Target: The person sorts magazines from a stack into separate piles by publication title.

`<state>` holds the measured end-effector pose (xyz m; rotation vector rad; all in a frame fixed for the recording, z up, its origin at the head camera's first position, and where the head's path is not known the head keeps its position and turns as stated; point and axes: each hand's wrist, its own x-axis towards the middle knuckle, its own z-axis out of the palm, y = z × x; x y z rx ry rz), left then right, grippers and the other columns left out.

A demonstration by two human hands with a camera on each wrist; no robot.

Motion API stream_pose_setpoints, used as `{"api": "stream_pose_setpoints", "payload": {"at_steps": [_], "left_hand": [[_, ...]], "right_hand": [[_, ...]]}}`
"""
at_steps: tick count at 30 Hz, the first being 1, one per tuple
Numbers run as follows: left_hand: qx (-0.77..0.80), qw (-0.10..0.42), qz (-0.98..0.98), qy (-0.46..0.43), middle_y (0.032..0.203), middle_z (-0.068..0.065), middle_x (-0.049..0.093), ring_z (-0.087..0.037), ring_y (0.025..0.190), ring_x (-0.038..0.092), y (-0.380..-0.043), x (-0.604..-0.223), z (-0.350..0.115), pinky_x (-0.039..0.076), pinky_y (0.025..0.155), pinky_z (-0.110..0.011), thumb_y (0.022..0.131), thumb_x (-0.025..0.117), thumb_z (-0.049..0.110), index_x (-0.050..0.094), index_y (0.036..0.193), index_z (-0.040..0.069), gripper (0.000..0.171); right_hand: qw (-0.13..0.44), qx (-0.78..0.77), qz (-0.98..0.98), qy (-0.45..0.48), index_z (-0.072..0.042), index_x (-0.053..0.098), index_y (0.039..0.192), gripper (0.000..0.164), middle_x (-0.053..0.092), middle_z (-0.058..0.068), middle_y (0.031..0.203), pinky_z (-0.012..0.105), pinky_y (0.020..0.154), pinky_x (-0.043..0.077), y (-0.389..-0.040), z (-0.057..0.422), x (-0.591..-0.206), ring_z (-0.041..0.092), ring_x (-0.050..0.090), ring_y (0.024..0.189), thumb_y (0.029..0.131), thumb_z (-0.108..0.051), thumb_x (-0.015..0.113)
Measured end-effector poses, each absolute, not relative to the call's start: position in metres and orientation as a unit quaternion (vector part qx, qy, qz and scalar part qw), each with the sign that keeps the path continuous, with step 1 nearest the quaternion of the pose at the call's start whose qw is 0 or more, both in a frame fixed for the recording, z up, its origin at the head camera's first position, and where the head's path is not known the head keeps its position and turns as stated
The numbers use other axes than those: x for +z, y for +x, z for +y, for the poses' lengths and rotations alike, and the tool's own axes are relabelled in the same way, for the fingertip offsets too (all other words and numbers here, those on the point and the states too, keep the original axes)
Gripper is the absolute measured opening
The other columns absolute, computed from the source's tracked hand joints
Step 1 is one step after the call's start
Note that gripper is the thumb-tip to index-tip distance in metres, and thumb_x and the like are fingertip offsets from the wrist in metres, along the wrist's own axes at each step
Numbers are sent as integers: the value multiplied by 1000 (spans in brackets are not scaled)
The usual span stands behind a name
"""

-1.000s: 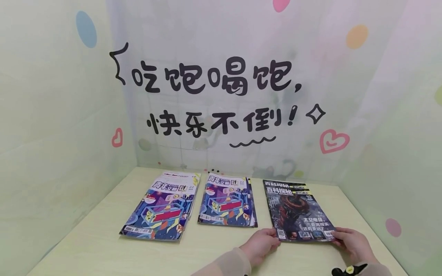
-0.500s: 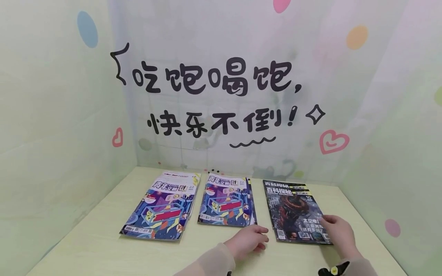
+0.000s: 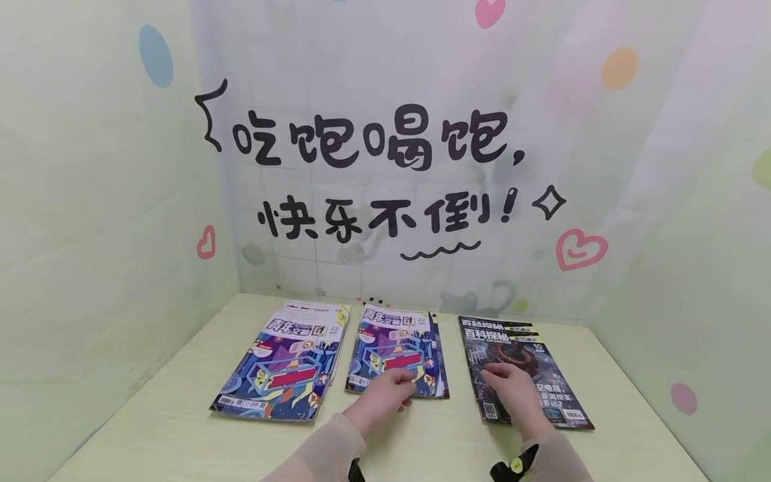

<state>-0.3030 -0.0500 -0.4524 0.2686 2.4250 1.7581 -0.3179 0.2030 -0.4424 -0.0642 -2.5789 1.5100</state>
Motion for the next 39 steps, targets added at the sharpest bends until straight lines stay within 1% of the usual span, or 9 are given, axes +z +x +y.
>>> {"api": "stream_pose_setpoints", "payload": {"at_steps": [1,2,4,10,16,25,30,34,39], "left_hand": [[580,56,809,84,105,-11,63,-19,80,58,-304,-452,-55,53,69,-32,96,56,18,57,128,-1,37],[576,46,812,76,104,-10,63,-19,81,57,-306,-452,-60,52,70,-32,96,55,18,57,128,-1,38],[571,28,819,57,107,-9,62,-21,84,56,-308,-453,-68,50,71,-34,96,54,19,57,129,-1,38],[538,-38,842,-9,120,-15,60,-30,107,57,-313,-462,-85,48,92,-48,97,52,20,58,128,1,36],[520,-93,848,-47,130,-21,52,-40,124,45,-312,-470,-89,37,104,-54,96,52,13,58,128,0,35],[436,-169,879,-89,120,-27,54,-46,115,47,-320,-477,-95,35,101,-58,91,52,2,60,123,-7,34],[410,-162,892,-98,121,-30,54,-47,116,45,-323,-481,-100,32,102,-59,92,48,2,58,126,-8,36],[417,-152,890,-103,124,-31,51,-48,118,43,-322,-484,-101,31,103,-59,93,46,2,55,129,-8,38],[410,-174,890,-100,120,-32,53,-49,115,45,-321,-487,-98,33,102,-58,93,48,3,56,125,-12,37]], "right_hand": [[72,510,-857,-19,7,62,118,36,62,22,115,46,84,50,-319,197,-443,33,60,102,92,-18,60],[69,516,-854,-16,7,62,118,36,63,22,115,46,86,50,-321,191,-444,32,60,101,93,-19,61],[60,527,-848,-18,7,62,119,38,63,21,115,45,85,50,-324,180,-446,31,60,100,92,-20,61],[54,528,-848,-13,8,63,115,36,66,19,106,40,76,52,-334,156,-457,24,62,88,91,-19,63],[71,521,-850,-17,8,66,107,31,67,17,97,40,73,52,-338,134,-471,24,62,85,89,-17,64],[97,510,-853,-51,10,64,107,36,67,19,98,44,77,52,-339,114,-484,27,62,87,89,-21,66],[111,481,-867,-75,8,67,104,37,68,17,94,44,76,51,-341,107,-487,26,62,85,84,-23,73],[101,465,-875,-93,8,66,106,36,67,17,95,45,78,50,-343,104,-488,27,61,87,81,-16,75],[93,465,-876,-90,9,66,105,31,67,18,96,45,80,50,-342,107,-486,29,61,88,80,-8,73]]}}
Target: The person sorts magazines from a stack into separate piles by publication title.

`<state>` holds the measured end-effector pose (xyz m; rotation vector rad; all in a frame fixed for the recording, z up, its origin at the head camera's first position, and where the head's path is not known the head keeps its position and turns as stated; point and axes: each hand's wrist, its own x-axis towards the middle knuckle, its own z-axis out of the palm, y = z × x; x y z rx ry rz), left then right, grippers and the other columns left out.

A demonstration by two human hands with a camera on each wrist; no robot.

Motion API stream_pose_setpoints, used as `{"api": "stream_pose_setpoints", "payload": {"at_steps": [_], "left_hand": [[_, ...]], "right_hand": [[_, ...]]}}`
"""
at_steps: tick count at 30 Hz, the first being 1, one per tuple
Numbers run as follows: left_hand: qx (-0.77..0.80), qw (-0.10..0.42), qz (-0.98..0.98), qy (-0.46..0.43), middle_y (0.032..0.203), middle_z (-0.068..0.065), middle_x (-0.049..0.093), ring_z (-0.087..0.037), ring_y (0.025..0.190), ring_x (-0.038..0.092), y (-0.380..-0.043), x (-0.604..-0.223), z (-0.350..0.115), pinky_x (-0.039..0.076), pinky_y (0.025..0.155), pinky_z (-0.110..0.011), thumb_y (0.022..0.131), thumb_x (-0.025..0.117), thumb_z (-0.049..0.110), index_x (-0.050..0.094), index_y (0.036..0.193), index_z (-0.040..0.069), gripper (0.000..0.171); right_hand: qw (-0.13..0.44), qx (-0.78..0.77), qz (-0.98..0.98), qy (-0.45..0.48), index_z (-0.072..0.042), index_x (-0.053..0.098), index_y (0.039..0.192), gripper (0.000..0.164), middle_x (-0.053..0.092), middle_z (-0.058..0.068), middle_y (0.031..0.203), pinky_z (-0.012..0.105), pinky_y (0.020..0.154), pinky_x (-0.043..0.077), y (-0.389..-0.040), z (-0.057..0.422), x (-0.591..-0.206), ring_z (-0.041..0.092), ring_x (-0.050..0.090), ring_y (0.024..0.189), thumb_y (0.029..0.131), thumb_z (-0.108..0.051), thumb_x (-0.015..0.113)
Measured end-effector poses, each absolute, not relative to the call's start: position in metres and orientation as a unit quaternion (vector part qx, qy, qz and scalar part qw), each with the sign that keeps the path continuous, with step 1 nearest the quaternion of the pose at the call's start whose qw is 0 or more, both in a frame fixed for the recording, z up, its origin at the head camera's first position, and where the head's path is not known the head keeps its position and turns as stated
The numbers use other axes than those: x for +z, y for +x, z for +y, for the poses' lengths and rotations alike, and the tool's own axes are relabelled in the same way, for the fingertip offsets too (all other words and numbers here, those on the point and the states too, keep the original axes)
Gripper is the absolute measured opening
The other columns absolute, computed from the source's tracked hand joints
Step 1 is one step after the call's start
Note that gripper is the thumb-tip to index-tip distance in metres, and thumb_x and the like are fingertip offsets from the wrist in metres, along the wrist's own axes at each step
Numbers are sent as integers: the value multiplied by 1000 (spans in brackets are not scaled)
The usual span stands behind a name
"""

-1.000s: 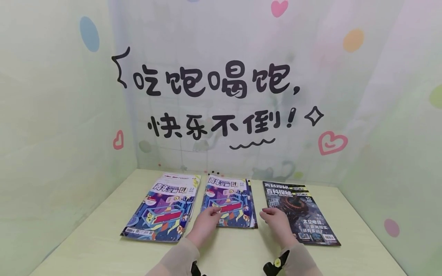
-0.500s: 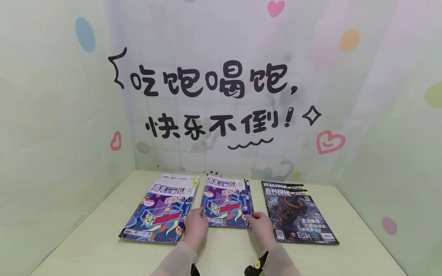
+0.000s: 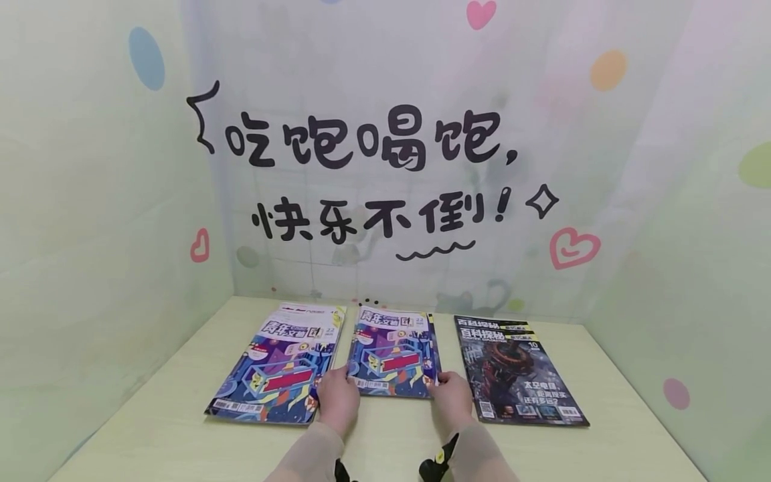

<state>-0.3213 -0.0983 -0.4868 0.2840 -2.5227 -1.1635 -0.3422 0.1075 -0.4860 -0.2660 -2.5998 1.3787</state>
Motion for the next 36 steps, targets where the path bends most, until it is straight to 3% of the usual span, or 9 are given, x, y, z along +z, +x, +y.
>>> {"api": "stream_pose_setpoints", "payload": {"at_steps": [18,25,36], "left_hand": [[-441,170,-872,129,117,-28,53,-46,112,48,-321,-488,-96,37,98,-56,93,47,4,62,116,-11,31],[-448,150,-871,136,121,-32,49,-49,119,42,-323,-486,-99,32,103,-58,86,44,-2,61,116,-13,36],[-467,128,-862,151,127,-32,45,-49,122,38,-321,-485,-98,28,105,-59,85,47,-3,60,119,-12,38]], "right_hand": [[73,487,-868,-71,11,66,100,25,67,20,94,44,80,50,-338,113,-482,28,60,85,79,-2,69],[67,490,-866,-73,11,65,101,24,65,21,95,44,81,49,-339,113,-481,29,58,85,78,1,66],[63,502,-860,-67,12,66,100,23,66,21,93,43,79,50,-339,115,-485,28,59,85,79,1,63]]}}
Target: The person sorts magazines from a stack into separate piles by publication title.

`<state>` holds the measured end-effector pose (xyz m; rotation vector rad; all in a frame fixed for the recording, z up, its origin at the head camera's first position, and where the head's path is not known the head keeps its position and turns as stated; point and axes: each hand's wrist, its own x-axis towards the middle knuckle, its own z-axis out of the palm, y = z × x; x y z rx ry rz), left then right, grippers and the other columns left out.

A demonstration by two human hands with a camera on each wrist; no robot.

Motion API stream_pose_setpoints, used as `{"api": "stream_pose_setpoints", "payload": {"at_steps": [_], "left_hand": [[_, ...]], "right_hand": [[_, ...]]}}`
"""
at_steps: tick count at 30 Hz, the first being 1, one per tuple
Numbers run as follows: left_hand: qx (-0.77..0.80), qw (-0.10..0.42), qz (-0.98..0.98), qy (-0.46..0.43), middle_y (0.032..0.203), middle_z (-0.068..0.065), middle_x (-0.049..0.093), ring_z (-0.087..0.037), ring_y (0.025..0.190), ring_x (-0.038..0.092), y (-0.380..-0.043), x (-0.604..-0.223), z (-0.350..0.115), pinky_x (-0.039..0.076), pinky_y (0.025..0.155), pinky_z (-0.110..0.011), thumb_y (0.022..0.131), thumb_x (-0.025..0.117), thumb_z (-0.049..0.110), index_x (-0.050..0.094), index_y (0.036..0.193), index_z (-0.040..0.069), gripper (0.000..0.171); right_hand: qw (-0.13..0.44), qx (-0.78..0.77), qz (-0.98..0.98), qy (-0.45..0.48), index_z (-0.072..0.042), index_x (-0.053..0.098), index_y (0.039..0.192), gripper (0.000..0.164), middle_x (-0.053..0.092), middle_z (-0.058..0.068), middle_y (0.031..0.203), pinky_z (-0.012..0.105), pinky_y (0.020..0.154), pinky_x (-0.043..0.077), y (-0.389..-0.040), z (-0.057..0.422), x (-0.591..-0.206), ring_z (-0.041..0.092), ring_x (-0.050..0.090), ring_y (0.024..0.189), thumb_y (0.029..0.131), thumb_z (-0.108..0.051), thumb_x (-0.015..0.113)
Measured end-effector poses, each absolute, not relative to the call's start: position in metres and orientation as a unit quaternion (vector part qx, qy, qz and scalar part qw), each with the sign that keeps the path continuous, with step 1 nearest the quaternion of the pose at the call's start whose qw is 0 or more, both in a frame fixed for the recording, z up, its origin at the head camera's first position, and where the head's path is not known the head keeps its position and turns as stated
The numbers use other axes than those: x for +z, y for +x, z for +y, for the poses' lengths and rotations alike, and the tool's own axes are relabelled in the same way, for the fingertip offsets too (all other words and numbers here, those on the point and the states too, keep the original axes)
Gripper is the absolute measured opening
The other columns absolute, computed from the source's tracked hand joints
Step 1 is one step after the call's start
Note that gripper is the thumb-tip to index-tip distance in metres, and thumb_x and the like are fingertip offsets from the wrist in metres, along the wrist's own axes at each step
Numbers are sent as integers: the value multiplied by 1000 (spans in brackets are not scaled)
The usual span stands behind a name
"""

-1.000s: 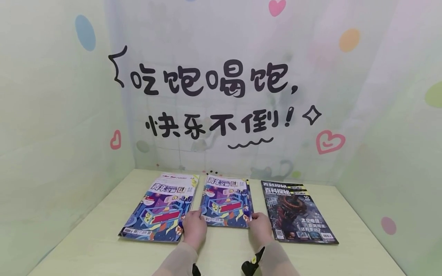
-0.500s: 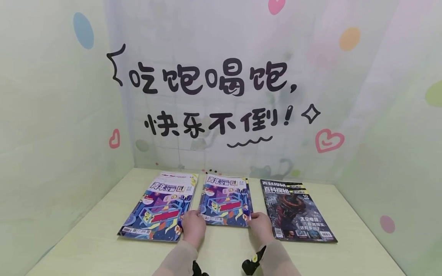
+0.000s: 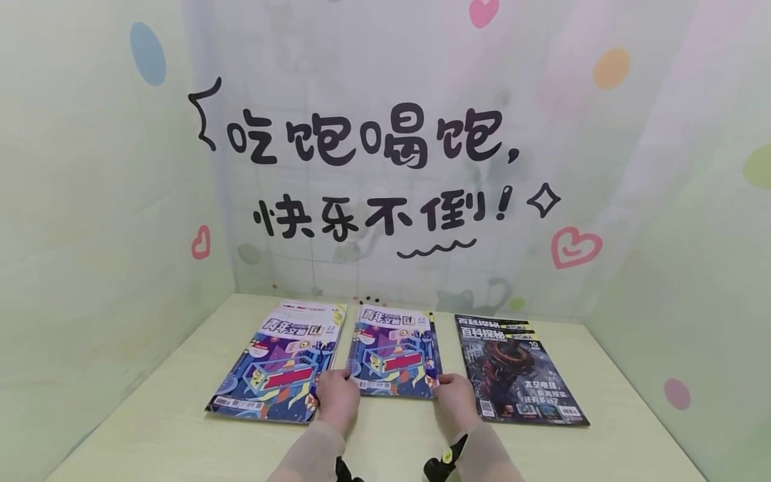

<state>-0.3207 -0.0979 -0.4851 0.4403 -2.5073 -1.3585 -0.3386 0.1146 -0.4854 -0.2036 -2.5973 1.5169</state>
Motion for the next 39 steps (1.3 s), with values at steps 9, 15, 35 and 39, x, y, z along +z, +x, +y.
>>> {"api": "stream_pose_setpoints", "payload": {"at_steps": [9,15,35,39], "left_hand": [[-493,115,-854,122,130,-34,41,-48,125,39,-308,-483,-103,36,103,-57,90,47,-1,59,120,-14,35],[-516,106,-843,110,129,-34,42,-47,125,39,-304,-486,-104,36,104,-55,93,48,1,56,122,-14,34],[-666,67,-731,136,132,-37,41,-22,71,62,-297,-488,-93,57,64,-31,94,39,-4,40,133,-15,40],[-674,54,-722,144,134,-36,40,-22,75,62,-297,-488,-94,57,66,-31,95,39,-4,39,134,-14,40]], "right_hand": [[70,487,-868,-59,11,66,99,24,66,17,90,41,73,50,-326,117,-484,26,59,80,78,0,65],[70,477,-874,-66,8,68,100,26,68,15,92,41,74,49,-317,120,-480,24,59,82,75,1,65],[77,544,-833,-61,11,68,100,30,68,18,94,30,65,48,-313,127,-485,22,58,80,72,4,62],[64,593,-800,-62,17,62,107,39,66,18,93,27,60,47,-313,127,-484,18,55,72,70,8,58]]}}
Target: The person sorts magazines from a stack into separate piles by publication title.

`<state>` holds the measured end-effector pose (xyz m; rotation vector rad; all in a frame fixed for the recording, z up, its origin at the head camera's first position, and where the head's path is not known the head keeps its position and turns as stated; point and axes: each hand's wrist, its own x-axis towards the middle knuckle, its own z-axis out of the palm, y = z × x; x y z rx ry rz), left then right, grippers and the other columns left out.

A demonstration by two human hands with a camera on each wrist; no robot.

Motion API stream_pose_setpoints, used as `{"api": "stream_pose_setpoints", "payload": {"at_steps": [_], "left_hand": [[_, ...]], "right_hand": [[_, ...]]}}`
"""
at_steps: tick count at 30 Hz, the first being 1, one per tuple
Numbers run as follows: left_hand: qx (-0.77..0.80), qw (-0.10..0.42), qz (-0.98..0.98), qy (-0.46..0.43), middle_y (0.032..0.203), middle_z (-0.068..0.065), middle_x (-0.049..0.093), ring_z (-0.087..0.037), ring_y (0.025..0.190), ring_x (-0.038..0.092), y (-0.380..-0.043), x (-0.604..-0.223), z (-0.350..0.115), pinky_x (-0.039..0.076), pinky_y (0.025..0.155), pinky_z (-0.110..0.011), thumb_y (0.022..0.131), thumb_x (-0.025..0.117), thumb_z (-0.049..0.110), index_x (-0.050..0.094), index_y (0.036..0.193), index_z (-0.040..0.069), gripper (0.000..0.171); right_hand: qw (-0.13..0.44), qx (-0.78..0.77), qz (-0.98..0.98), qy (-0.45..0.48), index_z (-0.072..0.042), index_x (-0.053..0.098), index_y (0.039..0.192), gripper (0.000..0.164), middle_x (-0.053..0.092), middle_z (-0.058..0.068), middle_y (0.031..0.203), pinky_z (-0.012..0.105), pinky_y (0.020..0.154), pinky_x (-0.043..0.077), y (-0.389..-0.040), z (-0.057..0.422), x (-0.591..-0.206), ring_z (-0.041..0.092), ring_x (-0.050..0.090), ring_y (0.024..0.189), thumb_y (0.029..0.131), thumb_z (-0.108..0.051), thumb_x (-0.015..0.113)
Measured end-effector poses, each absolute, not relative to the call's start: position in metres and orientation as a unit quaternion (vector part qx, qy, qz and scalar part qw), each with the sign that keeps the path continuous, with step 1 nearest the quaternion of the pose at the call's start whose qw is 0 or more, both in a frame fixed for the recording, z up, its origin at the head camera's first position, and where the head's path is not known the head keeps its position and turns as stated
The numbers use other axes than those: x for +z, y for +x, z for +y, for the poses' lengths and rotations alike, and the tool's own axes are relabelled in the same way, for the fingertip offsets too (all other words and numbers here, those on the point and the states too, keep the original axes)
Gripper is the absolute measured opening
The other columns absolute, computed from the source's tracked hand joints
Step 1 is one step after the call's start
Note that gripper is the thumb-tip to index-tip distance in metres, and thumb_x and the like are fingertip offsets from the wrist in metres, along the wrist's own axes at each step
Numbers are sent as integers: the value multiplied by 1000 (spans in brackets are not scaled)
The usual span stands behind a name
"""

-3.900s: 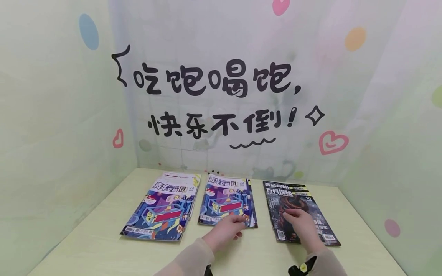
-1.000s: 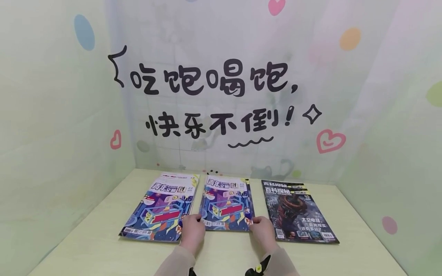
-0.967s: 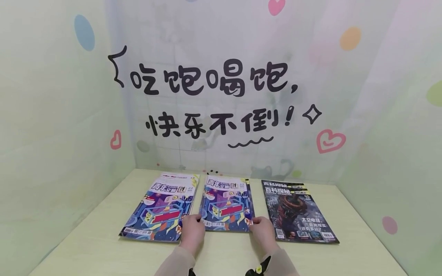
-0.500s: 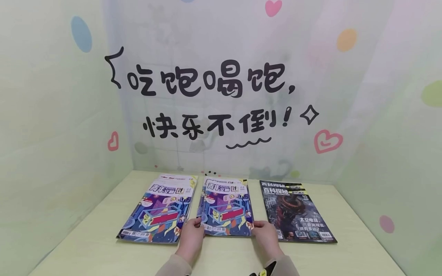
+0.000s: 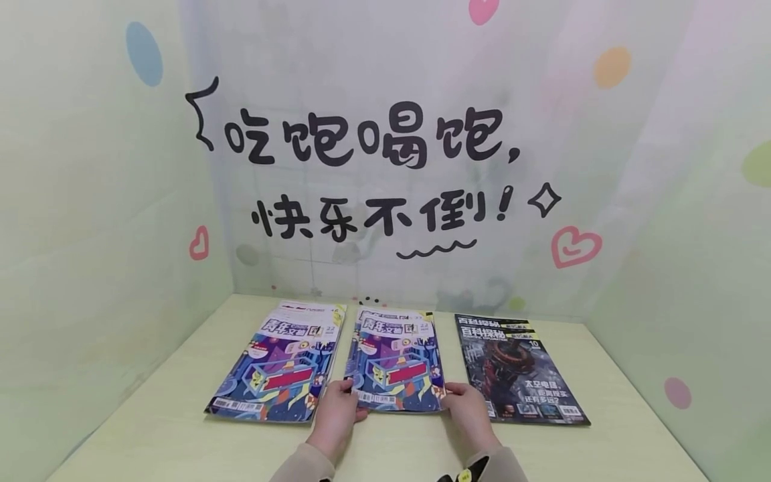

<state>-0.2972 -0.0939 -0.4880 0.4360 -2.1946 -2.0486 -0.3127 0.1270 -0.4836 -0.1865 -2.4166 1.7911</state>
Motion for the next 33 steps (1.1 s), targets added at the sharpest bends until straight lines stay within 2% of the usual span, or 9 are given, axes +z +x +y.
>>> {"api": "stream_pose_setpoints", "payload": {"at_steps": [3,11,19,23,26,33], "left_hand": [[-682,45,-716,144,134,-37,38,-22,76,62,-297,-488,-95,57,66,-31,95,40,-5,37,135,-15,42],[-694,44,-706,131,134,-40,36,-20,71,62,-294,-489,-95,56,67,-31,94,39,-6,34,138,-16,45],[-701,32,-699,140,140,-37,32,-20,75,62,-293,-489,-95,55,71,-31,94,36,-5,31,140,-16,48],[-700,22,-699,144,139,-35,35,-19,77,62,-292,-488,-95,55,73,-30,95,36,-5,31,141,-15,47],[-701,24,-698,142,139,-36,35,-19,76,62,-292,-488,-95,55,72,-30,94,36,-5,32,140,-16,48],[-705,34,-695,136,140,-37,34,-19,74,62,-291,-488,-95,55,71,-30,94,36,-6,31,140,-16,48]], "right_hand": [[50,629,-773,-63,20,58,112,43,65,18,93,27,58,46,-312,128,-483,16,53,68,70,9,56],[29,664,-744,-66,19,56,115,42,66,12,92,27,62,46,-309,129,-481,14,53,70,76,3,58],[28,653,-754,-58,19,57,112,39,64,19,99,26,67,48,-308,129,-480,14,55,77,78,1,59],[32,648,-758,-58,19,58,112,39,63,12,88,26,60,44,-308,128,-480,14,51,69,77,3,57],[33,647,-759,-62,17,58,114,40,63,8,85,26,58,41,-309,127,-479,15,48,67,78,1,57],[23,674,-735,-73,17,54,121,45,65,14,98,29,69,47,-308,126,-475,19,56,80,79,-1,56]]}}
